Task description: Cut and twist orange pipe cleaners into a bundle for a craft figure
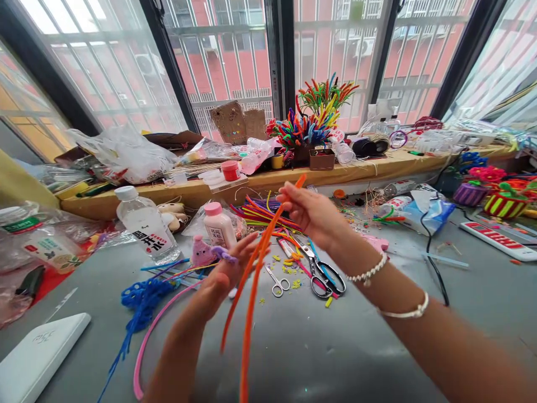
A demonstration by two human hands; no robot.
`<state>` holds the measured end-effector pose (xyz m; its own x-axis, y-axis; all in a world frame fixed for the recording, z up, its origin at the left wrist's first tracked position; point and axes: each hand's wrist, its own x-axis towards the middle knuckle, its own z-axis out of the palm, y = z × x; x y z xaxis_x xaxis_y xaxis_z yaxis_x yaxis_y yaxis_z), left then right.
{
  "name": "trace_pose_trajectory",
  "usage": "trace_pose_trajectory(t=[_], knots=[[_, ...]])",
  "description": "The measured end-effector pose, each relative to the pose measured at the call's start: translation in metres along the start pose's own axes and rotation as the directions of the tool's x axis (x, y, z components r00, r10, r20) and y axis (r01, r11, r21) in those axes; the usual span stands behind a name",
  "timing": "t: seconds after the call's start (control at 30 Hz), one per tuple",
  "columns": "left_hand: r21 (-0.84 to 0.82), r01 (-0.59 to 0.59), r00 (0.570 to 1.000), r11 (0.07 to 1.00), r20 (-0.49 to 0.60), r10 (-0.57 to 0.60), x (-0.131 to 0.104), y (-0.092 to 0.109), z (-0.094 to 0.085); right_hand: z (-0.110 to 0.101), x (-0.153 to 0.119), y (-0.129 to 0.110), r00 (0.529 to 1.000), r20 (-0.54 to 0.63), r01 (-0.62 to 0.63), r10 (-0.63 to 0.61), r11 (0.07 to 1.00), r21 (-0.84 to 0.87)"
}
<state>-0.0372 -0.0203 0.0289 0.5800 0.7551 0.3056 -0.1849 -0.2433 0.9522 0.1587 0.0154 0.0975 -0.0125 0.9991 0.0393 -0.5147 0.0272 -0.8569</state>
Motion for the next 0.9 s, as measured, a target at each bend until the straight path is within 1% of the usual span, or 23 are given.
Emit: trace_pose_trajectory(t=[0.03, 0.07, 0.1, 0.13, 0.17, 0.2, 0.23, 0.3, 0.37, 0.4, 0.43, 0.5, 0.57, 0.63, 0.7, 0.77, 0.8, 0.9], knots=[[-0.114, 0.059, 0.997, 0.992, 0.050, -0.054, 0.002, -0.001, 0.007, 0.000, -0.007, 0.010, 1.000, 0.004, -0.015, 0.015, 1.000, 0.011], [-0.195, 0.135, 0.989, 0.972, 0.079, -0.122, 0.004, -0.002, 0.013, 0.000, -0.013, 0.021, 1.000, -0.004, 0.011, -0.011, 1.000, 0.013], [-0.251, 0.207, 0.978, 0.946, 0.075, -0.194, 0.006, -0.005, 0.017, -0.002, -0.017, 0.031, 0.998, -0.017, 0.056, -0.056, 0.998, -0.002], [-0.289, 0.265, 0.964, 0.920, 0.050, -0.262, 0.008, -0.008, 0.019, -0.004, -0.020, 0.040, 0.994, -0.030, 0.103, -0.103, 0.995, -0.007], [-0.299, 0.318, 0.945, 0.900, 0.021, -0.327, 0.009, -0.011, 0.020, -0.007, -0.022, 0.049, 0.991, -0.042, 0.128, -0.128, 0.992, 0.001], [-0.300, 0.358, 0.926, 0.884, -0.006, -0.377, 0.011, -0.014, 0.021, -0.010, -0.022, 0.057, 0.992, -0.038, 0.118, -0.118, 0.993, 0.014], [-0.299, 0.391, 0.908, 0.871, -0.031, -0.418, 0.012, -0.017, 0.021, -0.013, -0.023, 0.065, 0.997, -0.017, 0.081, -0.080, 0.996, 0.031], [-0.287, 0.435, 0.879, 0.853, -0.070, -0.472, 0.014, -0.022, 0.021, -0.017, -0.022, 0.080, 0.999, 0.047, -0.001, 0.000, 1.000, 0.014], [-0.232, 0.490, 0.851, 0.840, -0.085, -0.519, 0.015, -0.028, 0.022, -0.019, -0.020, 0.094, 0.989, 0.111, -0.099, 0.101, 0.995, -0.022], [-0.187, 0.515, 0.838, 0.837, -0.097, -0.537, 0.016, -0.030, 0.023, -0.020, -0.019, 0.100, 0.986, 0.111, -0.119, 0.121, 0.993, -0.018], [-0.140, 0.533, 0.827, 0.835, -0.120, -0.549, 0.016, -0.033, 0.023, -0.020, -0.018, 0.105, 0.989, 0.086, -0.116, 0.117, 0.993, -0.018], [-0.055, 0.536, 0.819, 0.842, -0.205, -0.535, 0.019, -0.038, 0.023, -0.023, -0.014, 0.111, 0.997, 0.006, -0.070, 0.070, 0.997, -0.022], [0.047, 0.513, 0.822, 0.857, -0.317, -0.474, 0.021, -0.042, 0.021, -0.028, -0.010, 0.112, 0.996, -0.084, -0.011, 0.008, 0.999, -0.034], [0.208, 0.478, 0.831, 0.853, -0.421, -0.362, 0.022, -0.044, 0.020, -0.034, -0.007, 0.111, 0.987, -0.153, 0.036, -0.041, 0.999, -0.039], [0.385, 0.439, 0.845, 0.812, -0.485, -0.226, 0.022, -0.044, 0.019, -0.038, -0.005, 0.108, 0.978, -0.198, 0.059, -0.064, 0.998, -0.031], [0.526, 0.402, 0.861, 0.750, -0.496, -0.114, 0.021, -0.042, 0.018, -0.042, -0.003, 0.104, 0.972, -0.224, 0.066, -0.068, 0.998, -0.018], [0.586, 0.381, 0.873, 0.715, -0.484, -0.069, 0.020, -0.041, 0.017, -0.045, -0.003, 0.102, 0.968, -0.240, 0.074, -0.074, 0.997, -0.007], [0.735, 0.343, 0.904, 0.585, -0.428, 0.008, 0.018, -0.039, 0.011, -0.055, 0.001, 0.097, 0.938, -0.328, 0.133, -0.116, 0.991, 0.033]])
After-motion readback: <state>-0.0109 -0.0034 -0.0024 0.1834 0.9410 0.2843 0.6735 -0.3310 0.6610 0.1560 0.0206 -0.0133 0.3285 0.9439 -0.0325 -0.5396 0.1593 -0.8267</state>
